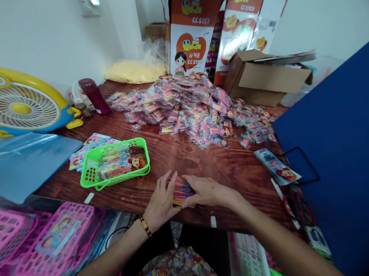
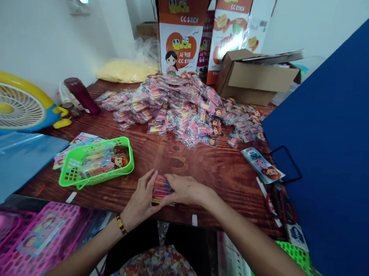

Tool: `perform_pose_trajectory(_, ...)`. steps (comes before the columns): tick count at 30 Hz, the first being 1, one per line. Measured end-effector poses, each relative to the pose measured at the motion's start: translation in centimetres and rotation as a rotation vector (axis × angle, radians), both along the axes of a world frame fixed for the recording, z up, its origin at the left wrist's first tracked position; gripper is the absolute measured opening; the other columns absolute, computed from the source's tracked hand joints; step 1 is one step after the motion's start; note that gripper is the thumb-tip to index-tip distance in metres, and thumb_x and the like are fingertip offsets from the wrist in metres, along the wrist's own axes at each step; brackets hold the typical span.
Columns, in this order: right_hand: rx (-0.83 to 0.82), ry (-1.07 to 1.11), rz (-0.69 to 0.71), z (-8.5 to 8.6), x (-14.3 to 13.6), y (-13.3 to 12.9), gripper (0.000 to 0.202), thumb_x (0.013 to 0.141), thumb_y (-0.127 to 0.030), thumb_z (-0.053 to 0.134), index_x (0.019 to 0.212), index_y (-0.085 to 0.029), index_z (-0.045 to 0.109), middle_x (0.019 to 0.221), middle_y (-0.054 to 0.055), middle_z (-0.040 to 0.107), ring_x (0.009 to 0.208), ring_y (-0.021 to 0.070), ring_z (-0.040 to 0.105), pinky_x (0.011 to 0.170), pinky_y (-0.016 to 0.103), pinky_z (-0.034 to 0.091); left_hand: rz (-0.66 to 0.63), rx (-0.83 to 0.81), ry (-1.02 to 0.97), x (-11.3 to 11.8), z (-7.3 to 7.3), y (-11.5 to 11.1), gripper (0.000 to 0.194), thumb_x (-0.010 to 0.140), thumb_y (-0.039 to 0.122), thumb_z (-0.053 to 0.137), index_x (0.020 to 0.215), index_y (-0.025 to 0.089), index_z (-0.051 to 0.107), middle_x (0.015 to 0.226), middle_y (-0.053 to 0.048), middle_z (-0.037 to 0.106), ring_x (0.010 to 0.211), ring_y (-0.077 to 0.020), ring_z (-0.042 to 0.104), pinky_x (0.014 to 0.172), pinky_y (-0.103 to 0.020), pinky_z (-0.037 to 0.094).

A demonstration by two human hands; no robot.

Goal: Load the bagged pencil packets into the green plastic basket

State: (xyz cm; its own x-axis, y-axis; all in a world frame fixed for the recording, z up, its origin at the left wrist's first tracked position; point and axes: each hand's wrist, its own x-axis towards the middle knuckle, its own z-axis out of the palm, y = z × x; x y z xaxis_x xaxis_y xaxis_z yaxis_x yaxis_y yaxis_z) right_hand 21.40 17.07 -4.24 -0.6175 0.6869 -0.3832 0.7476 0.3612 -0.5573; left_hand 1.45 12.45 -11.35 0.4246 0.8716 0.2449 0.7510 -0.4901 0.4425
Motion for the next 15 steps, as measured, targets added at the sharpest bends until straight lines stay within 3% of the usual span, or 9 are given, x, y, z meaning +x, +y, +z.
perform_pose_trajectory(4,0.118,-0.191,-0.040,-0.9,-1.7,-2.0,0.108,0.059,-0.048,0.083,0.146,-0.014,0.030,0.137,0.019,0.047,0.121,0.0368,0.050,0.097,0.049,0.044,-0.001,-0.034,-0.094,-0.1,-0.4,-0.3,0.111,0.071,0.025,0.078,0.152,0.022,0.002,0.151,-0.020,0.021,0.140,-0.0356,0.027,0.111,-0.053,0.037)
perform_pose_trajectory(7,0.190,-0.275,-0.081,-1.3,-2.6,-2.8,0.093,0.065,-0.032,0.077,0.145,-0.014,0.031,0.135,0.018,0.048,0.118,0.0339,0.051,0.095,0.047,0.045,0.018,-0.049,-0.181,-0.6,-1.0,-0.7,0.109,0.073,0.025,0.078,0.152,0.025,0.003,0.155,-0.018,0.009,0.143,-0.0341,0.022,0.112,-0.050,0.037)
perform_pose_trajectory(9,0.226,-0.260,-0.078,-1.5,-2.6,-3.1,0.081,0.070,-0.025,0.068,0.142,-0.014,0.033,0.131,0.017,0.052,0.115,0.0313,0.054,0.093,0.045,0.046,0.056,-0.043,-0.268,-1.2,-1.6,-0.9,0.113,0.072,0.033,0.080,0.152,0.024,0.001,0.156,-0.019,0.004,0.145,-0.0355,0.019,0.114,-0.052,0.034)
perform_pose_trajectory(12,0.278,-0.231,-0.064,-2.0,-2.3,-3.3,0.080,0.069,-0.026,0.066,0.141,-0.016,0.034,0.129,0.015,0.053,0.112,0.0300,0.055,0.093,0.044,0.045,0.055,-0.107,-0.346,-1.9,-2.5,-0.8,0.115,0.073,0.047,0.077,0.151,0.023,-0.003,0.154,-0.021,0.015,0.143,-0.0359,0.023,0.114,-0.057,0.030)
perform_pose_trajectory(15,0.327,-0.265,-0.082,-2.7,-2.1,-3.8,0.089,0.064,-0.031,0.072,0.142,-0.017,0.032,0.129,0.015,0.053,0.110,0.0312,0.055,0.093,0.047,0.045,-0.049,-0.207,-0.334,-2.2,-3.4,-0.5,0.103,0.081,0.045,0.070,0.152,0.024,-0.002,0.152,-0.019,0.026,0.142,-0.0332,0.028,0.115,-0.056,0.029)
